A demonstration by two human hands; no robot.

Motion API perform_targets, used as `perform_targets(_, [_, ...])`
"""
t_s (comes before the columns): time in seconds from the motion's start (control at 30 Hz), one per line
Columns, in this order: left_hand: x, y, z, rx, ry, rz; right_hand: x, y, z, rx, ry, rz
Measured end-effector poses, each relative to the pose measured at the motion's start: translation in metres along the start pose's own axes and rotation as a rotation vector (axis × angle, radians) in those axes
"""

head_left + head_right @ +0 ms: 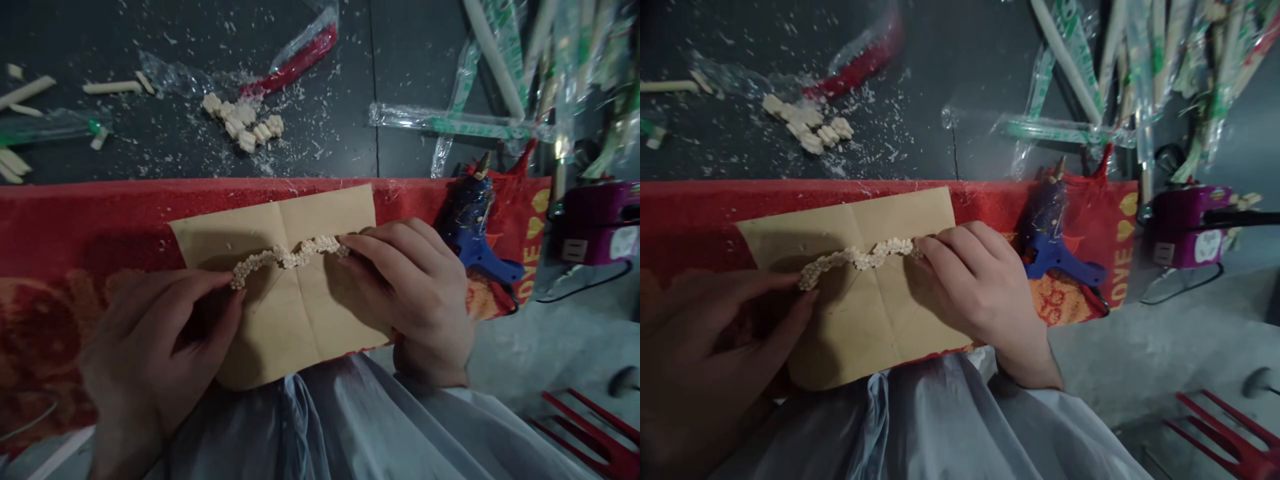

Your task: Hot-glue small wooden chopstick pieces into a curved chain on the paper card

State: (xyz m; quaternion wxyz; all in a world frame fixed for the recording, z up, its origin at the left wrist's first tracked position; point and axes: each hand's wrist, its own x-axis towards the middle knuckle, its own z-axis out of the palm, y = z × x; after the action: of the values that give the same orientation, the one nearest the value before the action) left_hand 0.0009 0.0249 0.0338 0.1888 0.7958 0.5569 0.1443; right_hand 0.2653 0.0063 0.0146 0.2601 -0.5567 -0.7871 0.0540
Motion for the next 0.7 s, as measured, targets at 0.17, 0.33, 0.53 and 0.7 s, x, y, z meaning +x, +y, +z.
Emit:
perform_targets(0.17, [-0.0006, -0.0031, 0.0002, -0.038, -0.007, -0.005, 0.0001, 0.0008, -0.0016, 0.000, -0.019, -0.001])
perform_targets(0.33, [-0.0006, -0.0045, -0.0001, -0.081, 0.026, -0.007, -0.0003, 0.0012, -0.0020, -0.007, -0.033, 0.014])
perform_targets(0.53, [0.0006, 0.0008, -0.0013, -0.086, -0.009, -0.037, 0.0006, 0.0013, -0.0009, -0.020, -0.035, 0.012])
perform_targets(0.7, [-0.0012, 0.0000, 0.0013, -0.065, 0.027, 0.011, 0.0007, 0.0013, 0.0011, -0.037, -0.031, 0.012])
